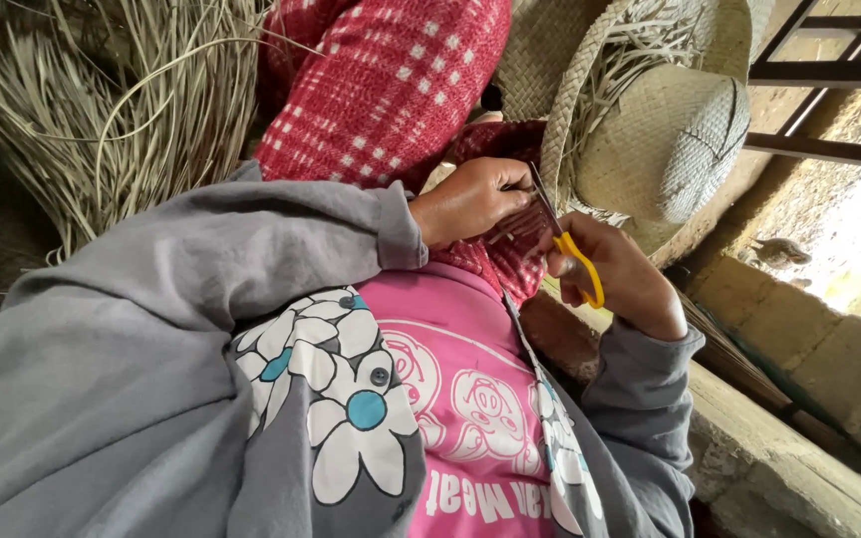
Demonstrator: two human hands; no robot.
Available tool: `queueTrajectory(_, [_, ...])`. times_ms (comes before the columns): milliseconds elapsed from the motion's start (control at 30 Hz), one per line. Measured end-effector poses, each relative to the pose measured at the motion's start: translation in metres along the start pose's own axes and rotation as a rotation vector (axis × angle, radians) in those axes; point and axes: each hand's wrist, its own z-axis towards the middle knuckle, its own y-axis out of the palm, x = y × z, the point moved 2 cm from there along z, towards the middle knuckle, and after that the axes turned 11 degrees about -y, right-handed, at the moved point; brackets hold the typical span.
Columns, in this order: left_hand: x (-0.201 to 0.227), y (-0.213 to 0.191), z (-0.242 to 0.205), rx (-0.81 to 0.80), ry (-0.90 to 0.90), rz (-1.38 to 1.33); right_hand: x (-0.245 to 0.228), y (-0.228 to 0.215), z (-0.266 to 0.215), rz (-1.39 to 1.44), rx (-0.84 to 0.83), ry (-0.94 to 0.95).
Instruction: Trimming the excess straw fibers from the edge of a woven hat using scissors
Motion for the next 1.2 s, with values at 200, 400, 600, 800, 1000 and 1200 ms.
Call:
queueTrajectory(200, [-0.001, -0.005, 0.002, -0.041, 0.048, 0.024, 0.006, -0.002, 0.007, -0.071, -0.057, -0.042])
queueTrajectory(400, [0.002, -0.004, -0.003, -0.04, 0.046, 0.011, 0.014, -0.008, 0.006, -0.007, -0.035, -0.085])
queueTrajectory(600, [0.014, 0.006, -0.016, -0.021, 0.007, -0.019, 0.026, -0.01, 0.002, 0.12, 0.045, -0.195])
queueTrajectory(800, [0.104, 0.027, 0.024, 0.081, 0.293, -0.161, 0.007, -0.022, -0.054, 0.375, 0.055, -0.346])
queueTrajectory(1000, [0.108, 0.063, 0.116, 0.183, -0.206, 0.223, 0.019, -0.012, -0.069, 0.286, 0.37, -0.354])
queueTrajectory(1200, [0.085, 0.078, 0.091, -0.082, 0.226, 0.547, 0.031, 0.002, -0.062, 0.265, 0.447, -0.353])
